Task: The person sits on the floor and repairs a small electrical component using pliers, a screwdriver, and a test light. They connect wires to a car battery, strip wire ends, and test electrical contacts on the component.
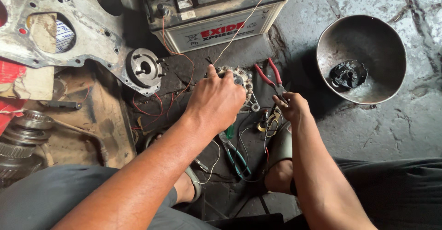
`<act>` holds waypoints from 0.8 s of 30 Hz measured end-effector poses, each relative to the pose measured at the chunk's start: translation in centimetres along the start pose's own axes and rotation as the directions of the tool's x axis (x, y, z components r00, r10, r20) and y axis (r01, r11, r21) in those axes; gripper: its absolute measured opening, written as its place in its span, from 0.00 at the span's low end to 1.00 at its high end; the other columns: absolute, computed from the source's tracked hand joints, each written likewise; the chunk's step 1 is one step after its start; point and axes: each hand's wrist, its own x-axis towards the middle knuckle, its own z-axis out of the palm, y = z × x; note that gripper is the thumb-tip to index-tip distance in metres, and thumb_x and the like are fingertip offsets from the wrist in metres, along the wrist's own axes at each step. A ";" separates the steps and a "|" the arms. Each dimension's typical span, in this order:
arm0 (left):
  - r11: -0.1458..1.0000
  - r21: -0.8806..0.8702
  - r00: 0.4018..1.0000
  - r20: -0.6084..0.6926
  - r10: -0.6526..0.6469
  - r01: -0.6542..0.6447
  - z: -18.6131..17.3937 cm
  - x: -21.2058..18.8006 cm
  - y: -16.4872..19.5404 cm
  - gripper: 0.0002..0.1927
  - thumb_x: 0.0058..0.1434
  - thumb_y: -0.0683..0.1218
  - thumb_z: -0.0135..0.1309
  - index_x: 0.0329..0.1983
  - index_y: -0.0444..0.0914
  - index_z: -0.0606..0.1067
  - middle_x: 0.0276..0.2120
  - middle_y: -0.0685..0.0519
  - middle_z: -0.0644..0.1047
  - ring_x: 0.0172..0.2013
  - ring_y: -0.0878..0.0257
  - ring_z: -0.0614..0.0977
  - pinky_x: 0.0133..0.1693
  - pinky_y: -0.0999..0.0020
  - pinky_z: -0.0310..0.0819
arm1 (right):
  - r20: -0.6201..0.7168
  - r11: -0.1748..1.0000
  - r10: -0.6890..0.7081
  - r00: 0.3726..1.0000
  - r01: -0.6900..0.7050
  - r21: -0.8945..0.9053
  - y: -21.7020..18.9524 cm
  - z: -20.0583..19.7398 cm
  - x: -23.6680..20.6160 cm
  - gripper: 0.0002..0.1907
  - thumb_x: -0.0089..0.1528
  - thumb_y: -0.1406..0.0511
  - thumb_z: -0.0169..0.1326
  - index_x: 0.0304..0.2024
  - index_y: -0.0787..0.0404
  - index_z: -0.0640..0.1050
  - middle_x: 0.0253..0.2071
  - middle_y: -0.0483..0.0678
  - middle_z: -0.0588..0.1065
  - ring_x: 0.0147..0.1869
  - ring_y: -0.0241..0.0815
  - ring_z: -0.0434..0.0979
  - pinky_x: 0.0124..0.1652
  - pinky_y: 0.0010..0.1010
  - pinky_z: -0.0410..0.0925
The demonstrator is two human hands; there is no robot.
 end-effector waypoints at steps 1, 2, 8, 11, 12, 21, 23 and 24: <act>1.000 0.024 1.000 -0.023 0.015 -0.014 0.1 0.6 0.2 0.04 0.48 0.37 0.59 0.28 0.33 0.82 0.50 0.28 0.77 0.51 0.20 0.75 0.38 0.47 0.83 | -0.076 0.999 -0.041 0.996 0.041 -0.006 -0.4 -0.2 0.4 0.11 0.65 0.76 0.47 0.50 0.76 0.67 0.61 0.62 0.63 0.62 0.63 0.74 0.52 0.44 0.76; 0.998 0.051 0.999 -0.045 0.029 -0.027 0.1 1.3 0.4 0.04 0.47 0.37 0.60 0.27 0.33 0.82 0.52 0.27 0.76 0.51 0.20 0.76 0.38 0.46 0.83 | -0.062 0.997 -0.026 0.998 0.030 0.064 -0.8 -0.5 0.8 0.12 0.65 0.74 0.47 0.51 0.75 0.69 0.62 0.63 0.65 0.62 0.63 0.74 0.52 0.46 0.77; 0.985 0.172 0.992 -0.114 0.049 -0.029 1.5 5.3 1.4 0.04 0.53 0.38 0.58 0.26 0.32 0.81 0.52 0.26 0.76 0.48 0.23 0.78 0.32 0.49 0.84 | -0.239 0.988 -0.020 0.971 0.056 0.146 -4.4 -0.1 3.4 0.16 0.64 0.71 0.50 0.52 0.75 0.70 0.55 0.67 0.71 0.53 0.66 0.79 0.49 0.57 0.79; 0.988 0.149 0.971 -0.229 0.072 -0.038 2.6 6.7 1.9 0.05 0.53 0.38 0.57 0.30 0.31 0.80 0.50 0.29 0.78 0.48 0.26 0.80 0.31 0.50 0.84 | -0.413 0.997 -0.073 0.908 0.057 -0.050 -6.1 0.1 5.4 0.14 0.62 0.70 0.51 0.48 0.73 0.73 0.47 0.65 0.74 0.41 0.64 0.81 0.42 0.54 0.78; 0.989 0.138 0.960 -0.268 0.081 -0.045 2.9 6.9 2.0 0.05 0.53 0.38 0.57 0.31 0.31 0.80 0.49 0.30 0.79 0.48 0.27 0.80 0.31 0.51 0.84 | -0.442 0.995 -0.089 0.892 0.064 -0.072 -6.5 -0.1 6.0 0.13 0.61 0.69 0.51 0.47 0.72 0.74 0.45 0.63 0.75 0.37 0.60 0.81 0.39 0.52 0.78; 1.000 0.017 0.969 -0.247 0.007 -0.003 2.6 5.1 0.9 0.06 0.58 0.40 0.56 0.36 0.32 0.79 0.43 0.34 0.81 0.49 0.26 0.80 0.33 0.47 0.84 | 0.052 0.793 -0.580 0.813 0.578 -0.190 -7.5 3.8 2.4 0.05 0.61 0.70 0.48 0.35 0.59 0.76 0.29 0.45 0.75 0.23 0.38 0.75 0.20 0.28 0.69; 0.996 -0.089 0.969 -0.248 0.004 -0.027 2.2 4.3 -0.4 0.09 0.54 0.39 0.57 0.39 0.34 0.79 0.44 0.36 0.81 0.48 0.31 0.80 0.37 0.45 0.82 | 0.411 0.689 -0.652 0.637 0.724 -0.030 -10.3 6.0 -1.5 0.02 0.65 0.71 0.47 0.36 0.62 0.70 0.32 0.49 0.71 0.25 0.40 0.72 0.24 0.32 0.69; 0.989 -0.141 0.969 -0.246 0.007 -0.043 2.0 3.8 -1.1 0.11 0.52 0.39 0.57 0.40 0.35 0.80 0.44 0.38 0.81 0.48 0.34 0.81 0.39 0.44 0.81 | 0.518 0.574 -0.673 0.529 0.814 -0.086 -12.2 6.9 -4.0 0.03 0.64 0.72 0.49 0.37 0.64 0.68 0.37 0.52 0.76 0.28 0.44 0.77 0.27 0.37 0.73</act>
